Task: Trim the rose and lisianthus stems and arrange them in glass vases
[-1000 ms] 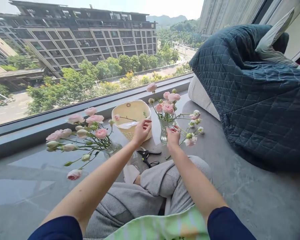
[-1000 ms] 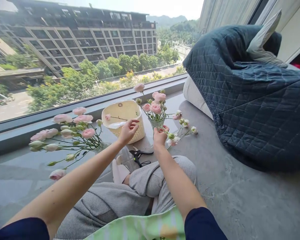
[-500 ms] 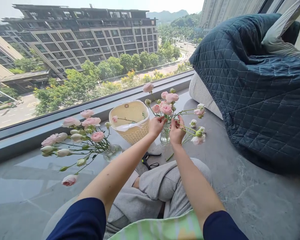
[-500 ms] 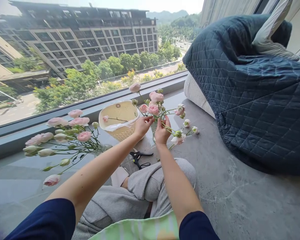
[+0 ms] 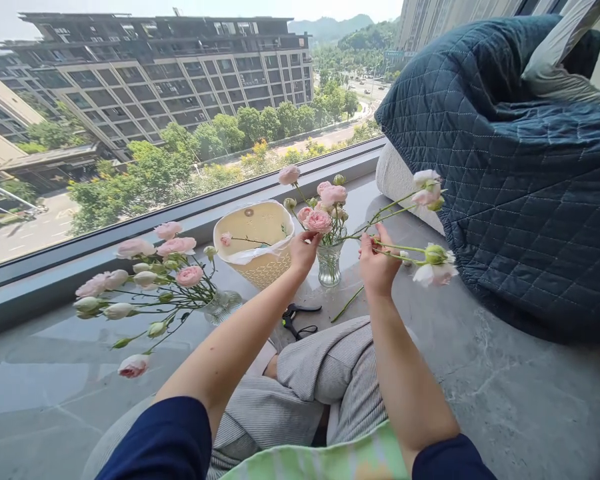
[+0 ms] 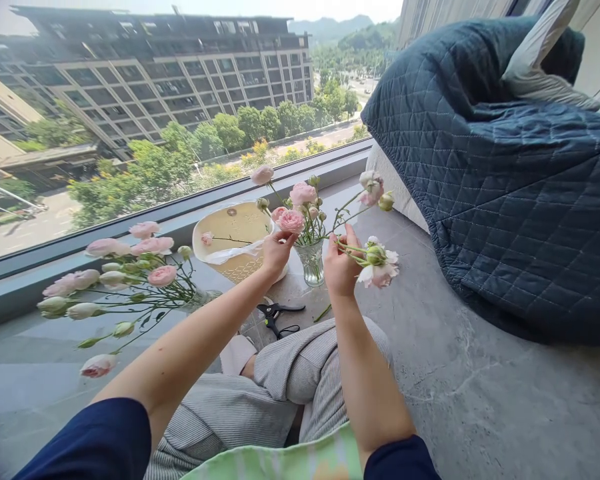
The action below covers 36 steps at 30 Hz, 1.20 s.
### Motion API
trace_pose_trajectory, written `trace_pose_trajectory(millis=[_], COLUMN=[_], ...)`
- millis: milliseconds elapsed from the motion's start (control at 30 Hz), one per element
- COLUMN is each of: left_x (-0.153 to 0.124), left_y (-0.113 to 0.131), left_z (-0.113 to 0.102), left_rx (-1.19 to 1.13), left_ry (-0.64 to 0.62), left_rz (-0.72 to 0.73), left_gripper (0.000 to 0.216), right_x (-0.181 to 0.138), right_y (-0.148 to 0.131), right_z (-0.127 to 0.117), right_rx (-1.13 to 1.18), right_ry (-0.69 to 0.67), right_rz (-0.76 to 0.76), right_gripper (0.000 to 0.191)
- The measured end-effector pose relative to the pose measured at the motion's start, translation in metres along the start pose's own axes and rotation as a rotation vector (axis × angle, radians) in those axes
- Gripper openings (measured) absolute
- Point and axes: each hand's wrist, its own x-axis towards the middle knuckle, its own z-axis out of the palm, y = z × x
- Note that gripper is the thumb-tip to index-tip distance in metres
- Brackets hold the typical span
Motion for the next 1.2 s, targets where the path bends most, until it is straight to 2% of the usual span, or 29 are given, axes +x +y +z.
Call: trace_pose_trajectory(millis=[200,300,367,467,600,700,767,833,900,1067,1200], left_x=[-0.001,-0.013,-0.027,-0.046,-0.058,-0.058,-0.058,-0.056,-0.055,-0.048,-0.045], left_y=[0.004,0.012,0.017,0.028,0.04,0.032,0.019,0.004,-0.009,-0.021,-0.026], left_z=[0.003,-0.008,-0.024,-0.062,-0.12,-0.154,-0.167,-0.172,-0.172,-0.166,-0.164], left_rx=[-0.034,-0.036,-0.044,-0.19,-0.461,-0.549,-0.6,-0.662,-0.713,-0.83,-0.865], left_ry=[-0.03,-0.15,-0.217,-0.249,-0.343,-0.513,-0.584,-0.596,-0.558,-0.332,-0.19], left_rz=[-0.043,-0.058,-0.065,-0.049,-0.039,-0.109,-0.127,-0.113,-0.096,-0.07,-0.04], left_gripper=[0.029,0.028,0.028,0.034,0.05,0.051,0.048,0.045,0.038,0.031,0.03], right_x=[0.004,0.005,0.006,0.007,0.006,0.003,-0.002,-0.007,-0.012,-0.027,-0.04], right_y=[-0.02,-0.038,-0.05,-0.067,-0.086,-0.097,-0.102,-0.104,-0.103,-0.1,-0.098], right_z=[-0.05,-0.07,-0.074,-0.061,-0.019,0.015,0.035,0.052,0.068,0.1,0.117], right_rx=[0.13,0.182,0.212,0.268,0.315,0.331,0.342,0.358,0.384,0.509,0.583], right_ry=[-0.047,-0.172,-0.321,-0.635,-0.998,-1.207,-1.285,-1.315,-1.297,-1.117,-1.044], right_rz=[0.052,0.083,0.094,0.087,0.08,0.093,0.094,0.097,0.097,0.09,0.098], right_gripper=[0.048,0.047,0.046,0.046,0.048,0.05,0.05,0.05,0.048,0.036,0.041])
